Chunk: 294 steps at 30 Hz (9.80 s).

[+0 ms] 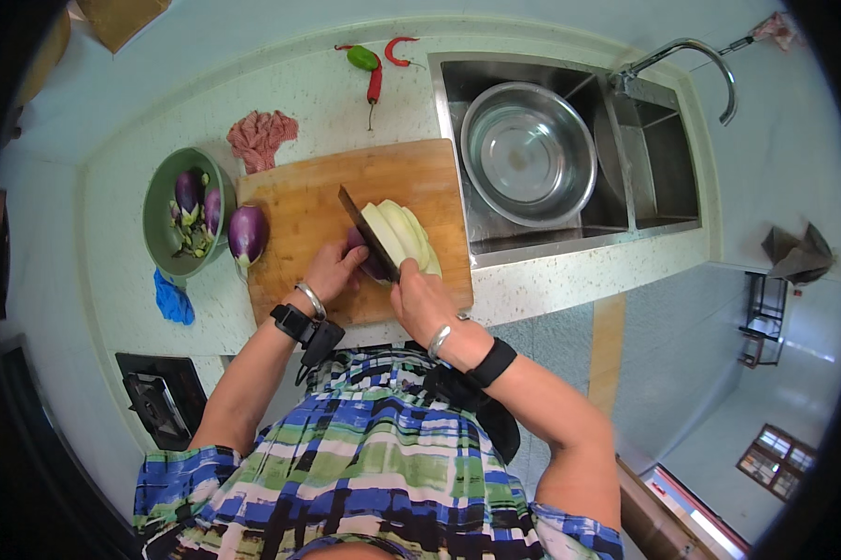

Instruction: The person slices several eggplants into thin strips on a wooden cutting board using a cleaver and places the strips into a metal bowl in a sink.

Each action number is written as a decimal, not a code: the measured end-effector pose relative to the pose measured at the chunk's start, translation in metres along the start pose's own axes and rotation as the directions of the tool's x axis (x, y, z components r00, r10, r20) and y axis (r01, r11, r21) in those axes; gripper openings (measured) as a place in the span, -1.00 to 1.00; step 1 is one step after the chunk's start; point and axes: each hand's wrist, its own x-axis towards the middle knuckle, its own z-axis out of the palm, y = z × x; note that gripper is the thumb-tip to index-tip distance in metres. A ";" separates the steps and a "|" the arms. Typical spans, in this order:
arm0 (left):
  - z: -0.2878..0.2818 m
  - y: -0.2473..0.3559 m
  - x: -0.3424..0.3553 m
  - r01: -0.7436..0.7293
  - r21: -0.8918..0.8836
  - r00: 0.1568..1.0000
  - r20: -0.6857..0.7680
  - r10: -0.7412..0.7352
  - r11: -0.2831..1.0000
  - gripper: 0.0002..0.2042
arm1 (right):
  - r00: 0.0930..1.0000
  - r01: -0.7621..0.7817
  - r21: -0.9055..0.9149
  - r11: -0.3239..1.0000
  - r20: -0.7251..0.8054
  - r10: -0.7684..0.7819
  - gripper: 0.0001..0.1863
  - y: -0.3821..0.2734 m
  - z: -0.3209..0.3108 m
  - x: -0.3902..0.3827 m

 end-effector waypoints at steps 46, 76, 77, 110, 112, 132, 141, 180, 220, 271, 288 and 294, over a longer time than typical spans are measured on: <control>-0.003 -0.017 0.005 0.003 0.009 1.000 -0.005 -0.003 1.000 -0.56 | 0.998 0.061 0.125 0.990 -0.032 -0.057 -0.83 0.004 -0.014 -0.025; 0.002 -0.016 0.003 -0.054 0.113 0.995 -0.081 0.064 0.992 -0.67 | 0.999 0.002 0.101 0.995 0.037 -0.006 -0.84 0.008 0.009 -0.017; 0.002 -0.015 0.003 -0.093 0.171 0.989 -0.100 0.112 0.981 -0.66 | 1.000 -0.012 0.066 0.998 0.025 0.011 -0.84 0.011 0.018 -0.012; -0.011 -0.013 0.002 0.129 -0.083 0.985 0.128 -0.117 0.988 -0.62 | 0.998 0.055 0.051 0.997 -0.015 -0.054 -0.82 0.034 0.024 -0.008; -0.010 -0.017 0.002 0.116 -0.112 0.988 0.115 -0.103 0.987 -0.60 | 0.998 0.059 0.083 0.995 0.009 -0.060 -0.82 0.030 0.019 -0.011; -0.011 -0.018 0.004 0.148 -0.112 0.979 0.160 -0.129 0.983 -0.67 | 0.998 0.055 0.117 0.992 -0.037 -0.051 -0.84 0.005 -0.006 -0.028; -0.012 -0.015 0.005 0.152 -0.127 0.978 0.164 -0.130 0.980 -0.67 | 0.990 0.128 0.143 0.981 -0.072 -0.119 -0.81 0.000 0.001 0.005; -0.008 -0.017 0.006 0.090 -0.135 0.988 0.138 -0.071 0.987 -0.65 | 0.997 0.069 0.064 0.996 -0.047 -0.066 -0.81 0.026 0.026 0.010; -0.015 -0.015 0.014 0.249 -0.140 0.945 0.250 -0.209 0.958 -0.67 | 0.994 0.107 0.228 0.968 -0.020 -0.106 -0.81 0.027 -0.006 0.015; -0.009 -0.001 0.018 0.344 -0.095 0.930 0.171 -0.325 0.934 -0.63 | 0.996 0.070 0.225 0.972 -0.069 -0.056 -0.78 0.027 -0.002 0.007; -0.007 0.007 0.021 0.367 -0.089 0.925 0.136 -0.354 0.926 -0.62 | 0.996 0.095 0.219 0.971 -0.016 -0.093 -0.78 0.041 -0.005 0.012; -0.006 0.005 0.022 0.368 -0.066 0.926 0.117 -0.359 0.928 -0.62 | 0.989 -0.061 0.382 0.922 0.145 0.005 -0.77 0.042 -0.014 0.025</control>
